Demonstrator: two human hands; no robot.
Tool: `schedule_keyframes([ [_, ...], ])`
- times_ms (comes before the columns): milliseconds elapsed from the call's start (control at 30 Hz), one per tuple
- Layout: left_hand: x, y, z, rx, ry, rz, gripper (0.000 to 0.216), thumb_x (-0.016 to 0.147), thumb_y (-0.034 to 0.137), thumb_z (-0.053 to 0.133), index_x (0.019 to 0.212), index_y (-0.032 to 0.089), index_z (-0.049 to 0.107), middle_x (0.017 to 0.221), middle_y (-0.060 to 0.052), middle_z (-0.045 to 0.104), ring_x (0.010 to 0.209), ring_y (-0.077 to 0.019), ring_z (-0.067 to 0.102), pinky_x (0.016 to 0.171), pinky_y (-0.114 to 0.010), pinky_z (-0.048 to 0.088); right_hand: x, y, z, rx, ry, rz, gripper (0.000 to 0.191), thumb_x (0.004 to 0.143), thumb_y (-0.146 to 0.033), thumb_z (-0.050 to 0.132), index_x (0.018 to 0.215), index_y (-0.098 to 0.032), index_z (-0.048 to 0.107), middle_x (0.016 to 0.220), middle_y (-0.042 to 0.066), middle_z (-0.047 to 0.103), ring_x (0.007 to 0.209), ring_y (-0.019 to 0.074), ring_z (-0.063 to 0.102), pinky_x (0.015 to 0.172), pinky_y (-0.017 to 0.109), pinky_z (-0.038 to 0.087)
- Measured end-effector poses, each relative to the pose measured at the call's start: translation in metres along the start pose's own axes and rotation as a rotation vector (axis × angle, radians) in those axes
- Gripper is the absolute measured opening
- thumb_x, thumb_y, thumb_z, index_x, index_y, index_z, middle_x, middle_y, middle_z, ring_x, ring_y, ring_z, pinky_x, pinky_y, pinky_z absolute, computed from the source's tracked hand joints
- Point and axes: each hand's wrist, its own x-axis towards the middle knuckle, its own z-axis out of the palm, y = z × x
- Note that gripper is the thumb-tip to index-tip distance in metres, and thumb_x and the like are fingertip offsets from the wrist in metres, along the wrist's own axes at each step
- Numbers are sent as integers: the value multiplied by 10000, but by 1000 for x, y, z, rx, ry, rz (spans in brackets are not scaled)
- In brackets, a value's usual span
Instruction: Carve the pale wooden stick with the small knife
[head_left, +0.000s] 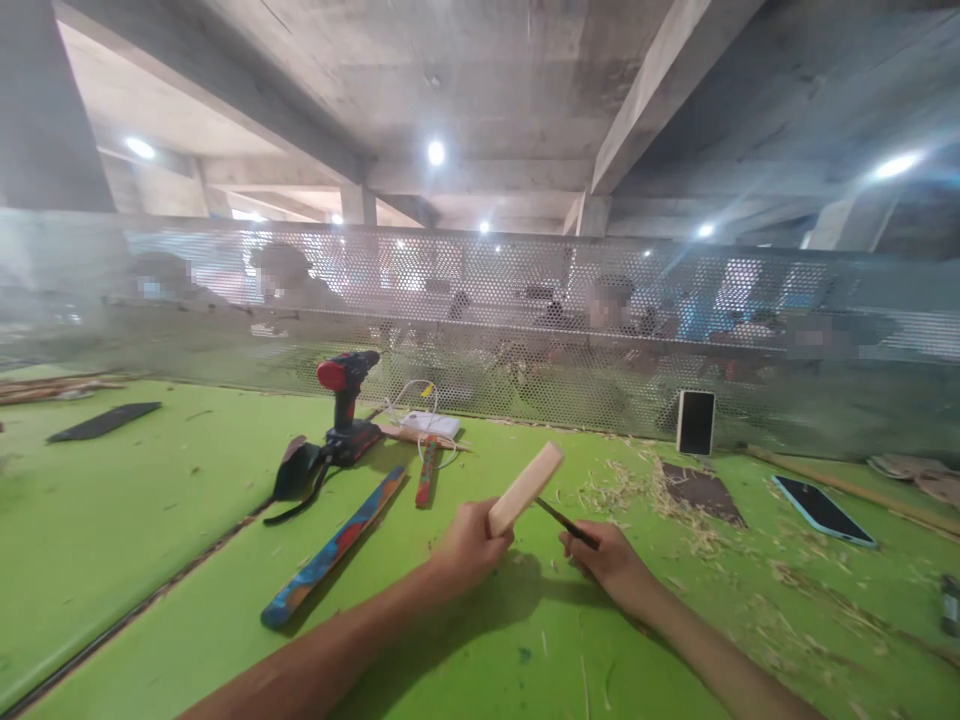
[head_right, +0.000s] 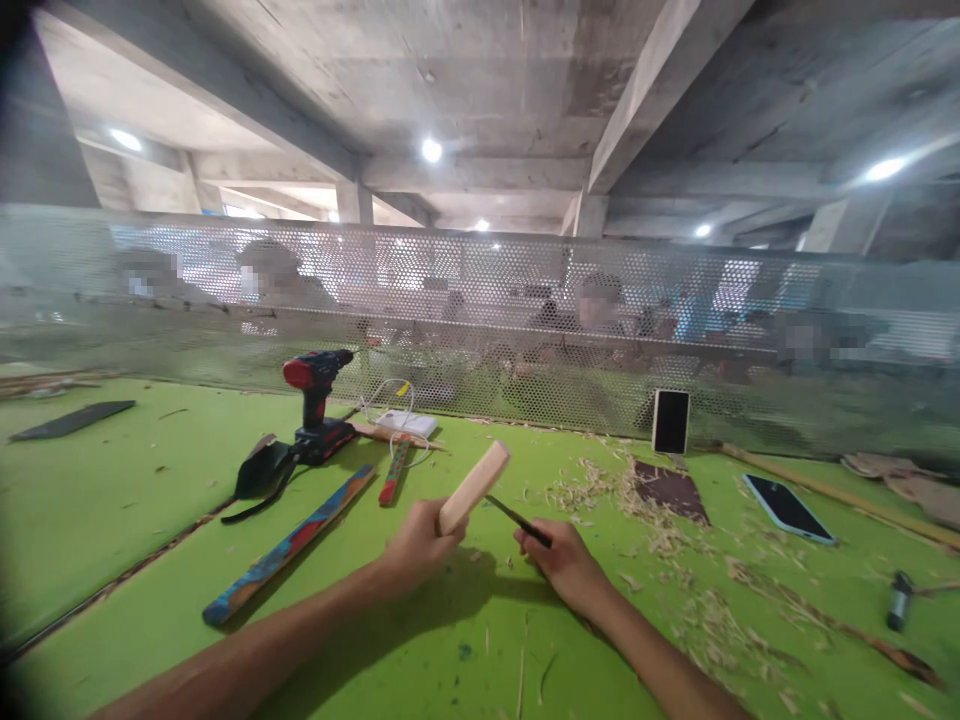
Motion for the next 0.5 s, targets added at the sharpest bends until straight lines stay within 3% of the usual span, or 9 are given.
schedule_keyframes([
  [100, -5, 4, 2, 99, -80, 36, 68, 850, 94, 654, 818, 154, 660, 682, 12, 614, 615, -130, 523, 564, -265, 279, 2, 2, 0, 43, -6, 45, 631, 824, -857, 684, 757, -233, 619, 587, -25, 468, 546, 150, 362, 559, 325, 265],
  [300, -4, 8, 3, -3, 1, -55, 149, 899, 66, 621, 787, 164, 618, 663, 37, 562, 579, -109, 461, 548, -253, 279, -3, -8, -2, -34, 10, -47, 618, 876, -829, 627, 730, -229, 622, 578, -32, 458, 553, 150, 358, 567, 320, 246],
  [500, -3, 7, 4, 6, -15, -68, 127, 927, 70, 630, 836, 152, 663, 657, 41, 565, 576, -107, 472, 527, -246, 273, -5, -12, -1, -55, 46, -105, 568, 902, -768, 606, 709, -234, 619, 577, -21, 462, 571, 170, 377, 589, 344, 266],
])
